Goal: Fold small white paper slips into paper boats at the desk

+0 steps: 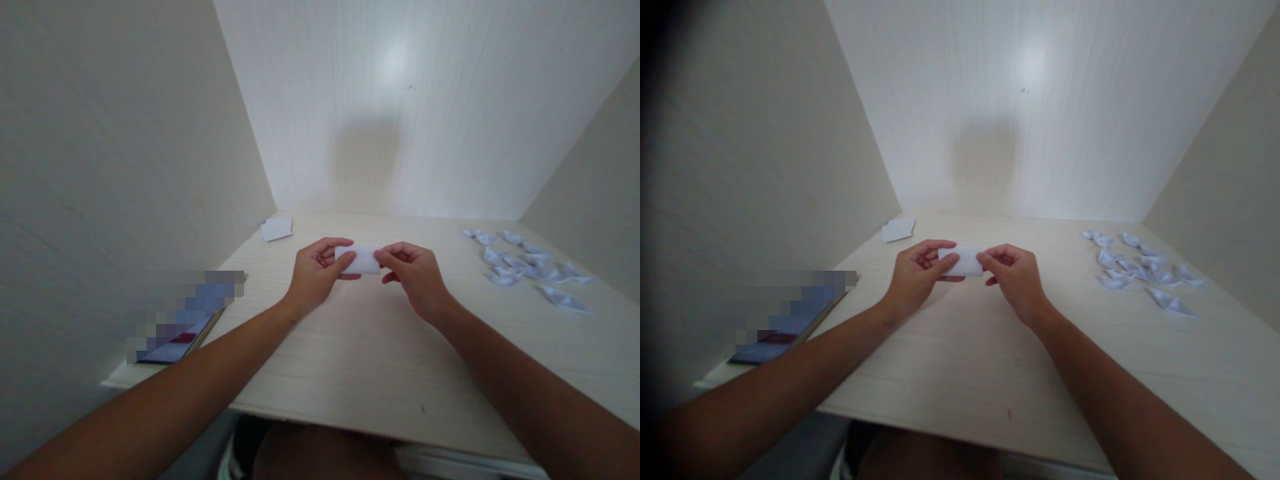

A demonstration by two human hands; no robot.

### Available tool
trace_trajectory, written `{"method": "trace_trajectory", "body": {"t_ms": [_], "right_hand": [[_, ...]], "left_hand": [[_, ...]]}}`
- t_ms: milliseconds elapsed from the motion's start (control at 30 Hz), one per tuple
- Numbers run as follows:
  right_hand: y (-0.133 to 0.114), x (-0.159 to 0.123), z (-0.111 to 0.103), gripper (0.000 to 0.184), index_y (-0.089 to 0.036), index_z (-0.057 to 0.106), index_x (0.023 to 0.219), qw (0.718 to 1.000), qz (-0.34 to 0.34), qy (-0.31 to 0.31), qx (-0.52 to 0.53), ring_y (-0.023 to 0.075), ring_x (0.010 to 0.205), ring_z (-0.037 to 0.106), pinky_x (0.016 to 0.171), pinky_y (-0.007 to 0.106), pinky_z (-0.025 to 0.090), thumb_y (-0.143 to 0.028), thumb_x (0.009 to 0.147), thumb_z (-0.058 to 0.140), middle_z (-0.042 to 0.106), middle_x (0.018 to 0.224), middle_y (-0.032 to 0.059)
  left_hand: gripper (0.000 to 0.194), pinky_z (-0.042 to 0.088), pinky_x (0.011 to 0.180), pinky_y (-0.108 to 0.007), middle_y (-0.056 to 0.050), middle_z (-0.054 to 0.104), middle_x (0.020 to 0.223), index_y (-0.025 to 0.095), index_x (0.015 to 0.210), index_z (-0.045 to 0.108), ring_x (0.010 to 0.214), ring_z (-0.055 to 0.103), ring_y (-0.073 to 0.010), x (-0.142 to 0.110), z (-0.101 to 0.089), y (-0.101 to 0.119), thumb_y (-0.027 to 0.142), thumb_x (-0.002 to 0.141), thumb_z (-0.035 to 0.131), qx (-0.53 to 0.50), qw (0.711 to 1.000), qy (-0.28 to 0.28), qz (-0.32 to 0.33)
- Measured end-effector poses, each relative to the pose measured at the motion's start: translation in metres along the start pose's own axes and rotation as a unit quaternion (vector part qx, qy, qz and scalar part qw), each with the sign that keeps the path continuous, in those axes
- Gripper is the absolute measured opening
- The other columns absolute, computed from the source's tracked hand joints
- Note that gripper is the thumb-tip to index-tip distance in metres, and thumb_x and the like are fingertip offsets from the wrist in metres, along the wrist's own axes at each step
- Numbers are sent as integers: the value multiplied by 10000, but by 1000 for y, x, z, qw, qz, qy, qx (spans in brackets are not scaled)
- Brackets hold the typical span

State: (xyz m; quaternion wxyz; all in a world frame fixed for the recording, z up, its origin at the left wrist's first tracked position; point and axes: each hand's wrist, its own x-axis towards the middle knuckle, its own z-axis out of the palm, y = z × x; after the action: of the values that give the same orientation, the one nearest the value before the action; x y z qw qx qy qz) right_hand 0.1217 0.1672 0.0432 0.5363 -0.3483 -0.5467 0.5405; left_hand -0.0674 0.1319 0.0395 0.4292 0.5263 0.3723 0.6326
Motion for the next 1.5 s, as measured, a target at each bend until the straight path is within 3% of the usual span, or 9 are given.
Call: {"method": "trace_trajectory", "body": {"t_ms": [233,600,1500], "right_hand": [[-1,0,0,283,-164,731,767,1000,-2,-2,12,129,621,661,500,220,537,-358,667,911,740,710,28],[1,2,-2,374,-185,785,993,998,-48,-27,2,138,634,684,506,244,554,-325,671,915,781,791,26],[-2,1,-3,338,-181,795,913,994,-94,-54,-31,140,587,664,529,284,568,-397,685,921,761,740,32]], "left_hand": [[431,721,692,-376,-47,803,920,142,1077,710,860,796,-239,1,-1,-1,347,748,899,4,1000,1,0],[450,726,700,-381,-45,804,919,146,1085,716,876,797,-247,0,-2,2,358,738,908,7,1000,-4,-16],[477,730,681,-380,-12,768,848,155,1069,712,801,776,-203,0,-2,5,420,726,912,25,999,-13,-16]]}}
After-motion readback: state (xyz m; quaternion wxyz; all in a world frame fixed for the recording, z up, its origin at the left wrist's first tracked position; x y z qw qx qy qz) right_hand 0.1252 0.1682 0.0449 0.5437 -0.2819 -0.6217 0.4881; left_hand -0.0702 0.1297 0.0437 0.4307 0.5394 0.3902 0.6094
